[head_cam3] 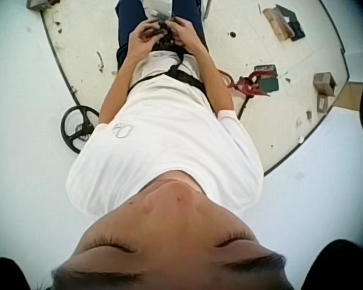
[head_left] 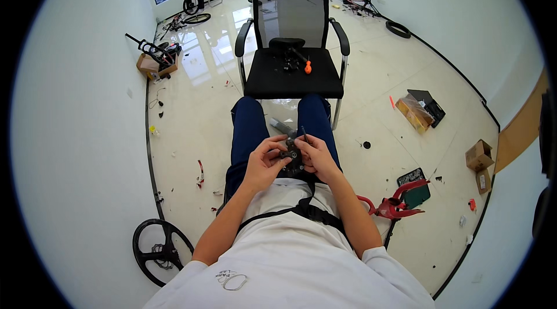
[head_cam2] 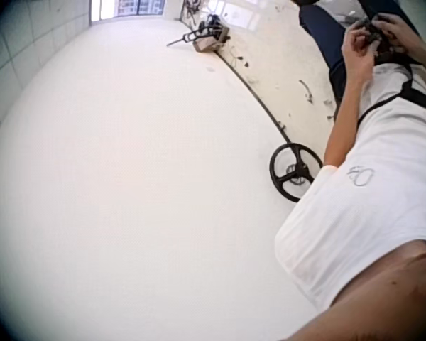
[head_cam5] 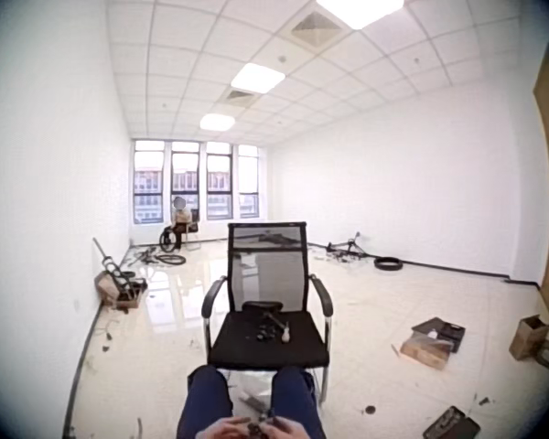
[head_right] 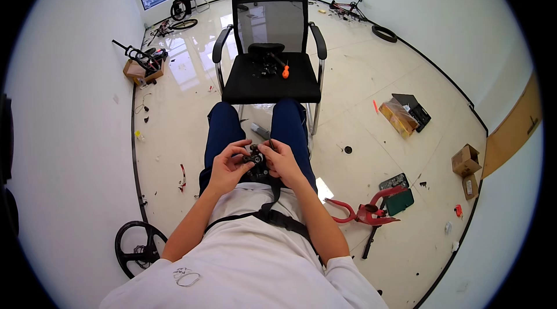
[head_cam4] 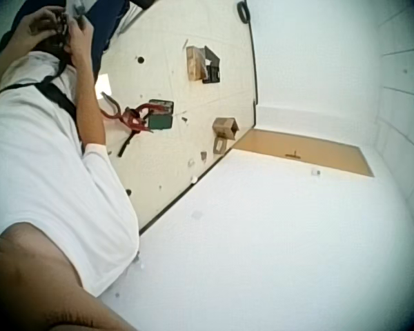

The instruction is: The person sits on a chair and assembles a small mechanical component using a screwdriver and pliers. They insert screws, tighten them, and adjust parts while handling small hardware pieces on the chair seat.

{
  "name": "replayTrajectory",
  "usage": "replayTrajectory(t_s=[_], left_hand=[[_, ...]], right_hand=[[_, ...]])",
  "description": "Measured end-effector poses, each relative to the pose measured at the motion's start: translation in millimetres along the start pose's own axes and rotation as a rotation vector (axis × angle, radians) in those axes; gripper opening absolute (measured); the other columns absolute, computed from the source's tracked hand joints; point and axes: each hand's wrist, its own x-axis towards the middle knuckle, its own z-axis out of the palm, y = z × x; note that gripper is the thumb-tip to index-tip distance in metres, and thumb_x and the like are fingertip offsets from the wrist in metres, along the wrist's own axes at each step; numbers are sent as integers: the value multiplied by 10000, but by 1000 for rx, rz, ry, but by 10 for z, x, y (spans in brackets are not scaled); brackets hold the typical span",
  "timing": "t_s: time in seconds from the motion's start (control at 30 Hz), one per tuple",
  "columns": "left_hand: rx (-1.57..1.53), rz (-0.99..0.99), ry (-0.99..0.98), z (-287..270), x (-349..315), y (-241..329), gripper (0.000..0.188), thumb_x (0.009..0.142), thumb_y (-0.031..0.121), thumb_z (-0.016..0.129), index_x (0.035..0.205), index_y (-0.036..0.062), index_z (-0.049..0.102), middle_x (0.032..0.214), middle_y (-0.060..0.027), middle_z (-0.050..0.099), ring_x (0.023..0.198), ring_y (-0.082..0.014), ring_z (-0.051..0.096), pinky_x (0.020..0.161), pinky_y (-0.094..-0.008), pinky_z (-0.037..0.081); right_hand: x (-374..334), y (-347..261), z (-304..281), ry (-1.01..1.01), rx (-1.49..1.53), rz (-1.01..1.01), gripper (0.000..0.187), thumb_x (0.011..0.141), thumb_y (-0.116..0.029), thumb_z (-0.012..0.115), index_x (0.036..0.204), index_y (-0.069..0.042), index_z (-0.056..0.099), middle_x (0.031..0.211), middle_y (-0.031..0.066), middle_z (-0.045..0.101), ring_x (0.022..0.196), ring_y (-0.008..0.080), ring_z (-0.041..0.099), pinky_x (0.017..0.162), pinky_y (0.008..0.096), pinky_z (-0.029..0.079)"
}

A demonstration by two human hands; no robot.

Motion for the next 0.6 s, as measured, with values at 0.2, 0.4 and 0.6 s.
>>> replayTrajectory(t_s=[0.2, 0.4, 0.6], left_hand=[[-120, 3, 98, 116, 33, 331, 323, 808, -83, 667, 1095, -4, 543, 1265, -127, 513, 1059, -174, 577, 921, -294, 481], [-73, -143, 50, 129, 57, 263, 362, 867, 54, 669, 1190, -22, 526, 1063, -78, 602, 969, -138, 607, 787, -266, 548], [55, -125, 150, 104, 32, 220, 164, 861, 43, 657, 1010, -12, 616, 778, -31, 620, 568, -67, 576, 515, -204, 467]], right_hand=[[-107, -196, 127, -22, -149, -208, 129, 941, -184, 591, 948, -59, 561, 590, -79, 412, 437, 0, 317, 378, 205, 196], [-98, -262, 207, 22, 14, -271, 136, 949, -182, 578, 915, -51, 580, 599, -75, 424, 432, 6, 323, 374, 204, 211], [-379, -1078, -396, 597, -47, -461, 208, 963, -250, 510, 1027, -81, 614, 639, -55, 429, 486, 35, 365, 387, 194, 282]])
